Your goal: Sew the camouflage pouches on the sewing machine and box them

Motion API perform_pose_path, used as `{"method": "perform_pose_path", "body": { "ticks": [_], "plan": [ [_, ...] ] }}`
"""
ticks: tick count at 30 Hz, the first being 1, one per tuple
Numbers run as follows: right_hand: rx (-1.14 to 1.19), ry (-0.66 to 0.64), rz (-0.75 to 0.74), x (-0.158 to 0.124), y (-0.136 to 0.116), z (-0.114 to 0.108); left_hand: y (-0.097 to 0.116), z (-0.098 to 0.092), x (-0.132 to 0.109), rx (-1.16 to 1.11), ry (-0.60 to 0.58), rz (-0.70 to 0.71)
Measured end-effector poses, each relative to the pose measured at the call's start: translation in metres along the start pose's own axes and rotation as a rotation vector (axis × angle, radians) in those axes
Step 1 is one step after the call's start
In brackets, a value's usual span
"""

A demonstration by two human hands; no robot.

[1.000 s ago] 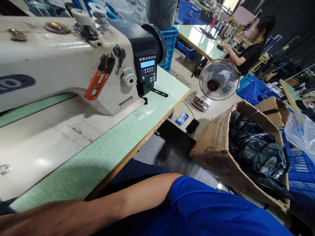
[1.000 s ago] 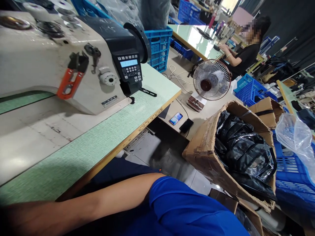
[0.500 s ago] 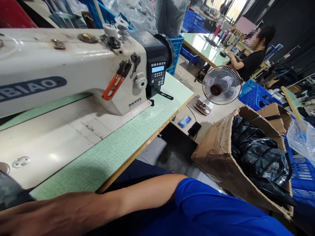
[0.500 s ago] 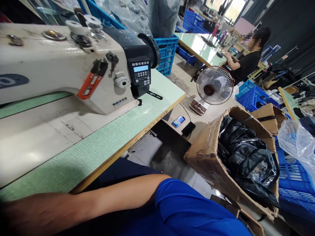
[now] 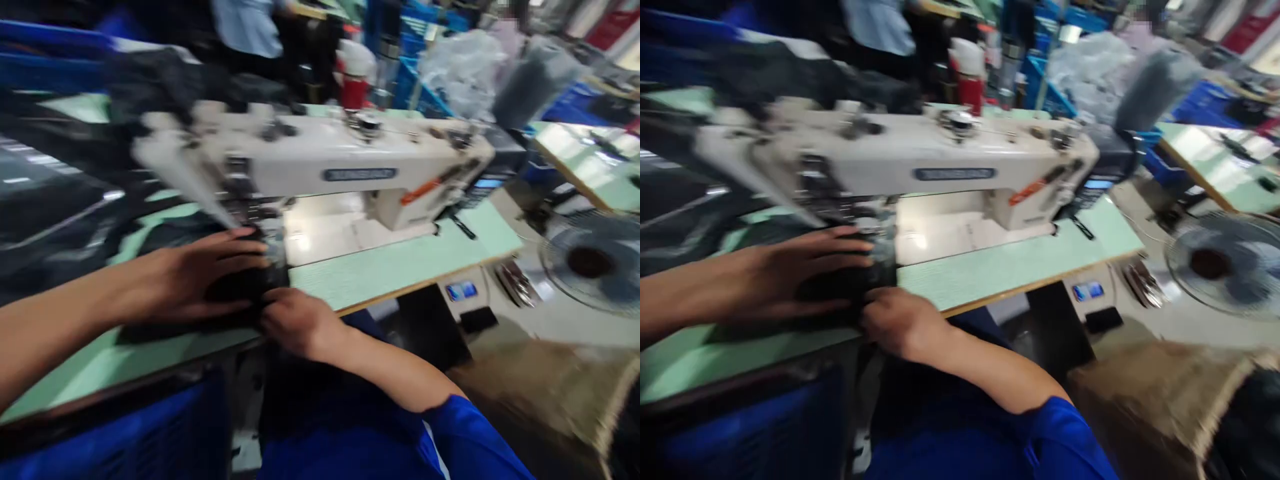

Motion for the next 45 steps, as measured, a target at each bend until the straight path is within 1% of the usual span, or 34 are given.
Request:
{"method": "perform_pose_path", "body": {
  "ticks": [1, 2, 3, 5, 6, 7, 8, 10, 12, 14, 16, 19, 21, 24, 26, 28, 29, 30, 31, 33, 35, 36, 37, 39, 42, 45],
  "plan": [
    [-0.001, -0.014, -0.032, -0.003, 0.002, 0.001, -0.005, -0.003, -0.011, 0.013, -0.023, -0.039],
    [0.120, -0.009, 0.040, -0.005, 0.008, 0.005, -0.010, -0.005, -0.016, 0.000, -0.066, -0.090],
    [0.352, 0.010, 0.216, -0.007, 0.018, 0.011, -0.014, -0.006, -0.016, -0.028, -0.089, -0.133],
    [0.744, 0.094, 0.549, -0.010, 0.032, 0.027, -0.018, -0.007, -0.008, -0.070, -0.090, -0.170],
    [0.904, 0.145, 0.681, -0.010, 0.035, 0.036, -0.017, -0.007, -0.004, -0.088, -0.082, -0.169],
    [1.013, 0.190, 0.760, -0.007, 0.037, 0.045, -0.015, -0.007, 0.000, -0.102, -0.073, -0.157],
    [1.083, 0.232, 0.803, -0.003, 0.037, 0.053, -0.013, -0.006, 0.002, -0.113, -0.067, -0.143],
    [1.157, 0.319, 0.809, 0.007, 0.037, 0.066, -0.011, -0.005, 0.001, -0.130, -0.066, -0.120],
    [1.179, 0.383, 0.764, 0.013, 0.036, 0.078, -0.012, -0.007, -0.004, -0.143, -0.062, -0.120],
    [1.174, 0.406, 0.720, 0.014, 0.036, 0.086, -0.013, -0.013, -0.008, -0.145, -0.079, -0.127],
    [1.166, 0.398, 0.695, 0.012, 0.035, 0.090, -0.013, -0.021, -0.009, -0.132, -0.123, -0.115],
    [1.170, 0.390, 0.670, 0.010, 0.035, 0.091, -0.011, -0.028, -0.006, -0.083, -0.201, -0.104],
    [1.157, 0.394, 0.675, 0.013, 0.036, 0.090, -0.012, -0.027, -0.004, -0.055, -0.211, -0.110],
    [1.130, 0.375, 0.691, 0.015, 0.036, 0.086, -0.016, -0.017, -0.005, -0.052, -0.175, -0.126],
    [1.114, 0.310, 0.681, 0.009, 0.034, 0.078, -0.022, -0.007, -0.008, -0.057, -0.155, -0.172],
    [1.022, 0.180, 0.662, -0.005, 0.032, 0.064, -0.027, 0.002, -0.009, -0.054, -0.161, -0.216],
    [0.919, 0.106, 0.638, -0.014, 0.030, 0.053, -0.028, 0.006, -0.009, -0.050, -0.173, -0.221],
    [0.767, 0.040, 0.587, -0.023, 0.029, 0.042, -0.028, 0.009, -0.009, -0.045, -0.186, -0.219],
    [0.577, -0.001, 0.490, -0.031, 0.027, 0.028, -0.029, 0.012, -0.009, -0.042, -0.193, -0.215],
    [0.172, -0.049, 0.216, -0.039, 0.022, 0.006, -0.029, 0.015, -0.008, -0.032, -0.191, -0.217],
    [-0.130, -0.111, -0.020, -0.043, 0.018, -0.005, -0.030, 0.019, -0.008, -0.026, -0.176, -0.240],
    [-0.220, -0.155, -0.092, -0.044, 0.019, -0.006, -0.032, 0.021, -0.008, -0.028, -0.170, -0.251],
    [-0.276, -0.198, -0.134, -0.045, 0.020, -0.006, -0.033, 0.024, -0.008, -0.035, -0.166, -0.258],
    [-0.322, -0.253, -0.169, -0.044, 0.024, -0.006, -0.035, 0.030, -0.010, -0.057, -0.149, -0.258],
    [-0.366, -0.260, -0.180, -0.036, 0.026, -0.007, -0.034, 0.034, -0.015, -0.106, -0.092, -0.252],
    [-0.493, -0.256, -0.193, -0.024, 0.026, -0.001, -0.027, 0.031, -0.020, -0.148, -0.047, -0.250]
  ]
}}
Point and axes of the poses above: each hand's wrist, its own x-axis towards the middle knuckle, its own z-axis out of the palm, y = z × x, the point moved 4 cm from there along x, towards the middle knuckle, and after that the axes turned 11 degrees about -z, right-handed, at the moved point
